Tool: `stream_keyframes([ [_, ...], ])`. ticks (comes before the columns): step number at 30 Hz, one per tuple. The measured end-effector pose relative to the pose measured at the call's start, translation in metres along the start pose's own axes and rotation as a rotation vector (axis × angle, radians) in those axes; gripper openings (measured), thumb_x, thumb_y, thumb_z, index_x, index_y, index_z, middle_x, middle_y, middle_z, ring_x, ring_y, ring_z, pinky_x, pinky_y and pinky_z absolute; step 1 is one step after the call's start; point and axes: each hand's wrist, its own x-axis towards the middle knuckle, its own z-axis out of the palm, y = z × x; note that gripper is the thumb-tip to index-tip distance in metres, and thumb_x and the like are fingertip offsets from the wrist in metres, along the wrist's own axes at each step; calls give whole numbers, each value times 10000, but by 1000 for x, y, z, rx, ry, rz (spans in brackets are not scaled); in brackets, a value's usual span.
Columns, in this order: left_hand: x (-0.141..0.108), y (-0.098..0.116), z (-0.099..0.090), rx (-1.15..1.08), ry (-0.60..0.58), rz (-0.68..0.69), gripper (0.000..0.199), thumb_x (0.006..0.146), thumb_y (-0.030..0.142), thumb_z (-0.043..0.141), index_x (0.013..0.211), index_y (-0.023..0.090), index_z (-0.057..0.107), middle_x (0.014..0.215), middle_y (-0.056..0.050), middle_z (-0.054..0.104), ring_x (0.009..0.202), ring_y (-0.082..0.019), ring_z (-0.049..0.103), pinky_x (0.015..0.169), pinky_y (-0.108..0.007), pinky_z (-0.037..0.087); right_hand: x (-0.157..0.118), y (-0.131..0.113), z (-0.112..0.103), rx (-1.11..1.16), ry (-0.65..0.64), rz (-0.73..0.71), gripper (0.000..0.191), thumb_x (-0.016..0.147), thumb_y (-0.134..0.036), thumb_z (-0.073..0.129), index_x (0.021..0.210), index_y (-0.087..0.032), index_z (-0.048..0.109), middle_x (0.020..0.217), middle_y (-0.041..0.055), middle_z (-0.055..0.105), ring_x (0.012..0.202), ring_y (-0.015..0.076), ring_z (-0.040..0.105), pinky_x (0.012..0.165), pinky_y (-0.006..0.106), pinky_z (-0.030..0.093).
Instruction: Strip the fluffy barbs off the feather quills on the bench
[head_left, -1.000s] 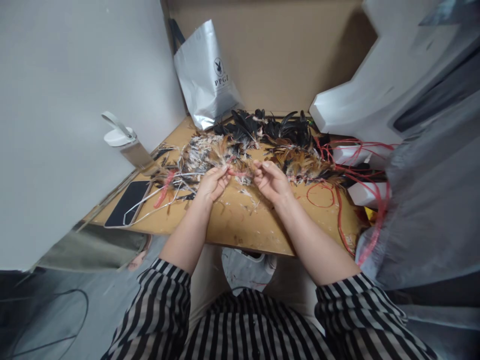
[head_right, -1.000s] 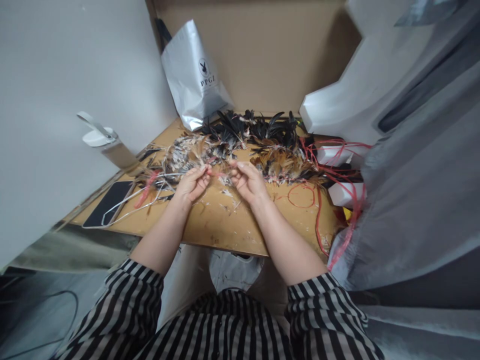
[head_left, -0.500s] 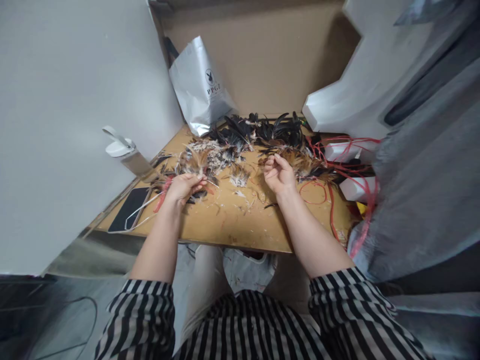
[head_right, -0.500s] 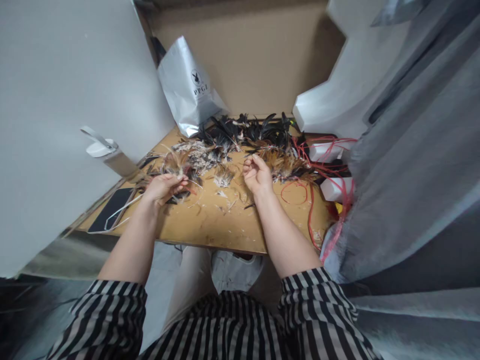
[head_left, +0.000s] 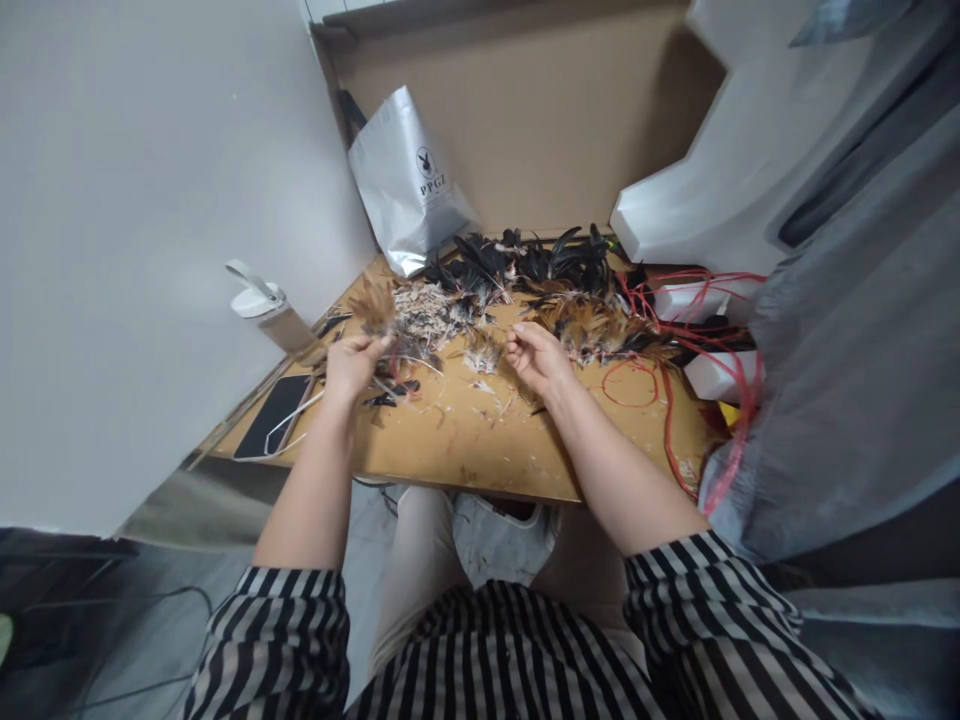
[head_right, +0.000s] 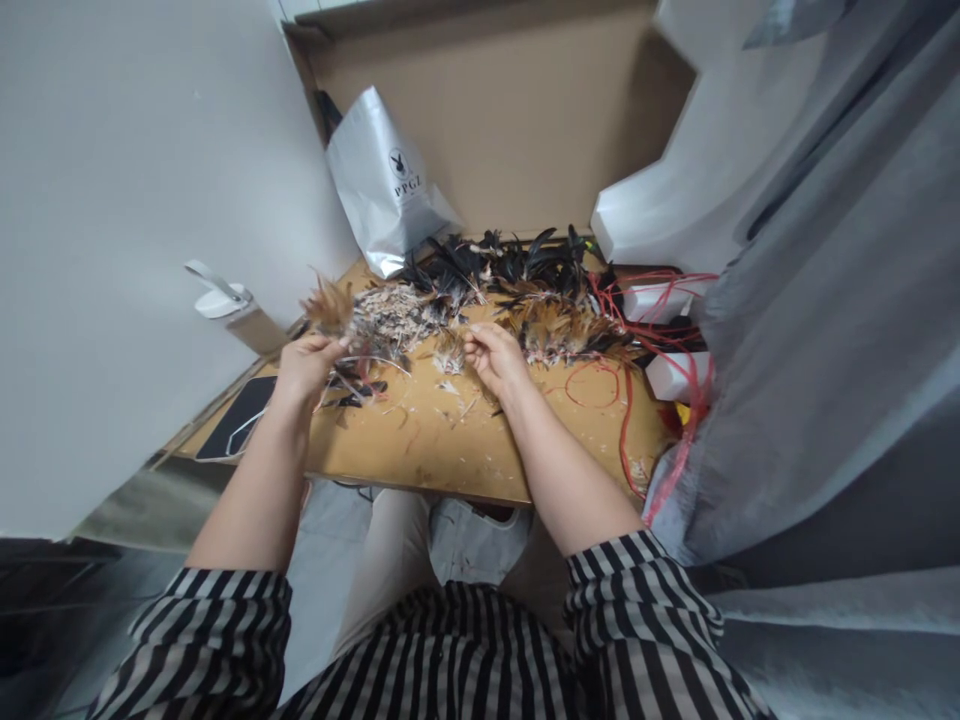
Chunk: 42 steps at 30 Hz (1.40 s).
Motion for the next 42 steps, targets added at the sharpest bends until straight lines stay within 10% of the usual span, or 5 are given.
stream_keyframes([
  [4,-18,5,40,-500,-490,-278,140,691,163,610,801,80,638,879,-112,656,645,-73,591,498,-125,442,-3,-3,4,-63,-49,17,190,610,-191,668,674,-167,491,568,-50,561,470,40,501,411,128,399],
  [10,-24,-8,89,-736,-774,-485,106,758,78,528,817,53,612,967,-156,638,627,-56,602,505,-90,463,-2,-5,0,-98,-96,33,190,611,-214,681,678,-162,511,576,-46,568,477,41,509,435,138,417],
  [30,-26,-33,105,-477,-514,-364,144,641,183,683,646,60,608,591,-67,627,497,-76,582,477,-140,454,3,15,3,-402,-10,-141,239,589,-291,701,726,-161,555,591,-23,600,493,74,548,425,165,409],
  [42,-28,-33,109,-131,-630,-101,139,653,220,642,613,92,602,511,-52,602,455,-115,574,461,-216,468,-15,20,20,-760,-198,-178,163,695,-314,598,754,-166,563,575,-11,582,488,92,522,490,222,431],
])
